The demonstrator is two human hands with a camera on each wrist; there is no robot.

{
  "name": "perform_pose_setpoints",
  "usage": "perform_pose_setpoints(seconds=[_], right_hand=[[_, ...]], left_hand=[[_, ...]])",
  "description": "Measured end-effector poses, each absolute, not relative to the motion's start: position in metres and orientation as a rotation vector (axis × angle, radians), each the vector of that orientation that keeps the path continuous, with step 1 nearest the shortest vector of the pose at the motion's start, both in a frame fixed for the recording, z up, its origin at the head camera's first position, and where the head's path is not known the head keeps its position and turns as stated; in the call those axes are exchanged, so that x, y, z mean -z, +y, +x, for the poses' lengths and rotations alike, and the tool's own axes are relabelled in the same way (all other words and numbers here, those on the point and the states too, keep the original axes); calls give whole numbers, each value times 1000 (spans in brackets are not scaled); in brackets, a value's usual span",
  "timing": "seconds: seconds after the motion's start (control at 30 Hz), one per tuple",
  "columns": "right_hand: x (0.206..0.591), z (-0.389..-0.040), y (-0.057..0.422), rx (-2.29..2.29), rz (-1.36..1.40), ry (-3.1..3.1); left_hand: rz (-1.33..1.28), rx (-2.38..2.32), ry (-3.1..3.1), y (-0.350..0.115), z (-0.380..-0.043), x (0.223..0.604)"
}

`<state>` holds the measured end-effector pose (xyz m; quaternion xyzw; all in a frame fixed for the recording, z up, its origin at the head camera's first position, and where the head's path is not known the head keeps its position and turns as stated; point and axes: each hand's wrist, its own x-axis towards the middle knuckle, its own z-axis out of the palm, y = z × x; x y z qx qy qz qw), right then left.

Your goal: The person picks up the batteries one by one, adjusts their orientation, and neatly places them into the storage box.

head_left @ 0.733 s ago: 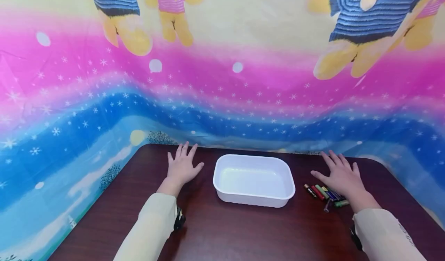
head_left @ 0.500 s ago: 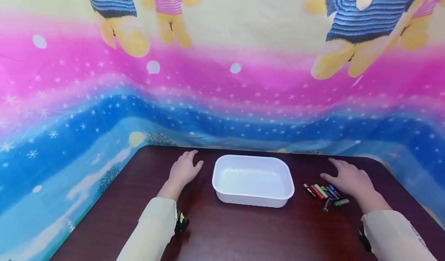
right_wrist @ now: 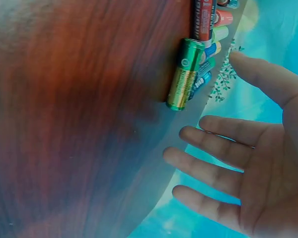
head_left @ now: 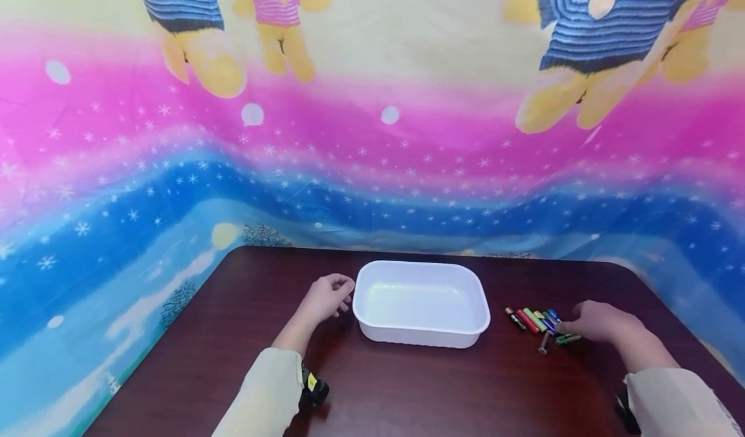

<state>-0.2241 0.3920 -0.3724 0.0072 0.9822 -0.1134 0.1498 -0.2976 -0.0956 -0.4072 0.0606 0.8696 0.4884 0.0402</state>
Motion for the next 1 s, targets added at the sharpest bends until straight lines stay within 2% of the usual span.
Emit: perform_pose_setpoints(seconds=[0.37,0.6,1.0], right_hand=[[380,-217,387,345,67,2791],[386,-216,388,325,173,2777],[387,-213,380,270,179,2826]], left_hand=[[148,-1732,2467,-91,-296,419],[139,-1694,2466,-87,-295,425],[156,-1654,2504,-86,-293,425]])
